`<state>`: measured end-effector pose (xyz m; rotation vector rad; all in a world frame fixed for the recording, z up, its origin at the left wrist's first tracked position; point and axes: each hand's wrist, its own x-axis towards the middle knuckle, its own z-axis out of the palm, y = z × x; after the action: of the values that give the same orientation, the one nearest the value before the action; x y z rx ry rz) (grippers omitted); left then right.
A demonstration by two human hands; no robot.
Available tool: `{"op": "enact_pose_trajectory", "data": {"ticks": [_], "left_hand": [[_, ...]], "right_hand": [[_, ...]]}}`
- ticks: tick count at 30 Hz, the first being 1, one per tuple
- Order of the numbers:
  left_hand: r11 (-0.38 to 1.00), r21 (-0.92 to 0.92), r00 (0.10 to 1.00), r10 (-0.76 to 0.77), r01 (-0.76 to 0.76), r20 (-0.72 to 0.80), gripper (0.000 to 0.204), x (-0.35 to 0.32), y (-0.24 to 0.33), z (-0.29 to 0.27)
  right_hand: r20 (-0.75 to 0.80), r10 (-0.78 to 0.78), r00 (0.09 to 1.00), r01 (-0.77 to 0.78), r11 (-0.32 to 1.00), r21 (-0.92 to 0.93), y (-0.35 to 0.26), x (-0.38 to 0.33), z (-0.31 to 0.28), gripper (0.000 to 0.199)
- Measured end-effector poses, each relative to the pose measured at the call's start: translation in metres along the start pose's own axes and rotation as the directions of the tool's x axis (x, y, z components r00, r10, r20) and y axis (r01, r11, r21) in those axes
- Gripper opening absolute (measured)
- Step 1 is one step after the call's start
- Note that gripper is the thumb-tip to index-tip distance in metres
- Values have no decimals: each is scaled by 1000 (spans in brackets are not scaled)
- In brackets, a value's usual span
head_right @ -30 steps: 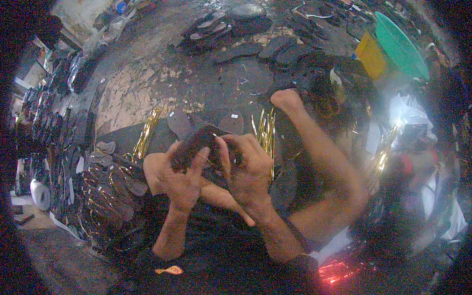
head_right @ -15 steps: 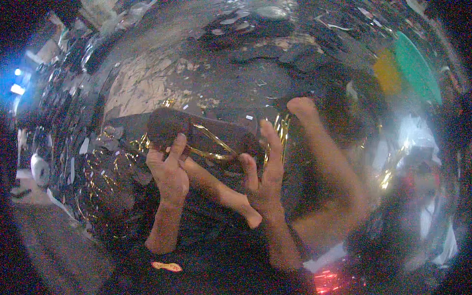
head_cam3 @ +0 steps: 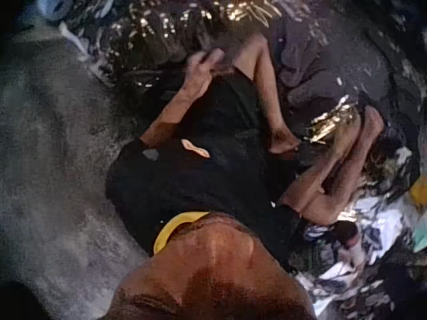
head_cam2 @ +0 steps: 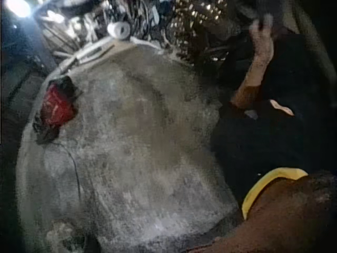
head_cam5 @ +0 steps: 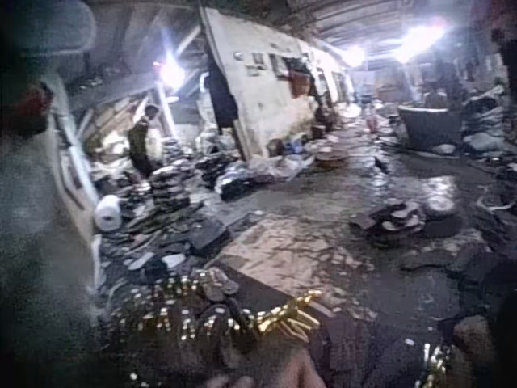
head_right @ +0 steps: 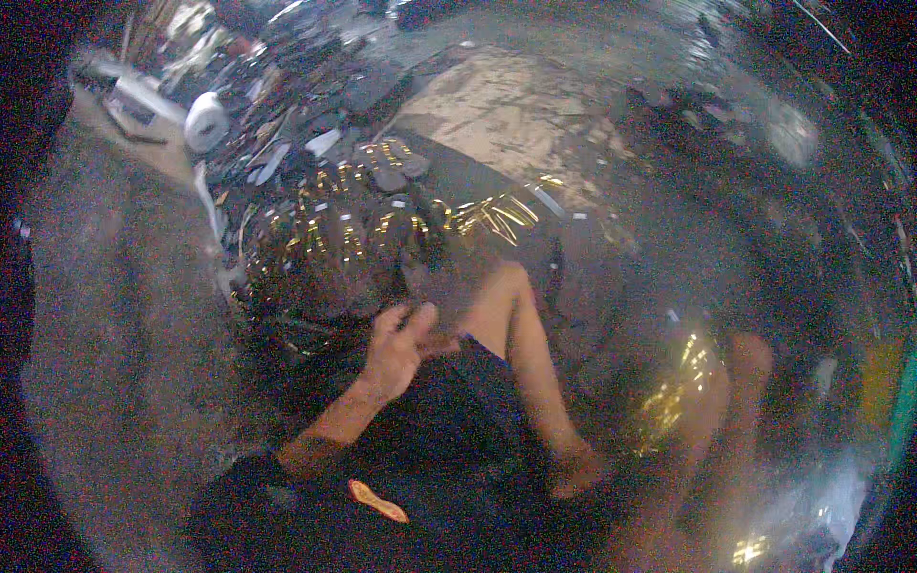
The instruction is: The person sits on the floor and decorates brown slipper soles by wrapping gold metallic strips around the straps. They cut the strips with scissors, wrap them around the strap, and place the finished slipper aside.
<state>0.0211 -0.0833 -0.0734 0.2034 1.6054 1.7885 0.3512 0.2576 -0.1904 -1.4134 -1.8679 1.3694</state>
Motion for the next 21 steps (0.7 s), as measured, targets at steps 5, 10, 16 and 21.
{"op": "enact_pose_trajectory", "data": {"ticks": [5,10,16,21], "left_hand": [[895,45,705,380,-444,-599,38,-9,10,-78],[864,-286,773,168,-414,-612,49,-6,27,-95],[935,285,974,180,-213,140,55,72,-45,56],[419,821,903,351,-387,247,73,204,-129,147]], "right_hand": [[-223,-349,910,112,727,-678,95,7,10,37],[-376,-211,902,-56,806,-589,100,17,-14,43],[-374,-136,917,-120,801,-586,61,-9,8,30],[-416,34,909,-209,899,-385,44,6,1,33]]}}
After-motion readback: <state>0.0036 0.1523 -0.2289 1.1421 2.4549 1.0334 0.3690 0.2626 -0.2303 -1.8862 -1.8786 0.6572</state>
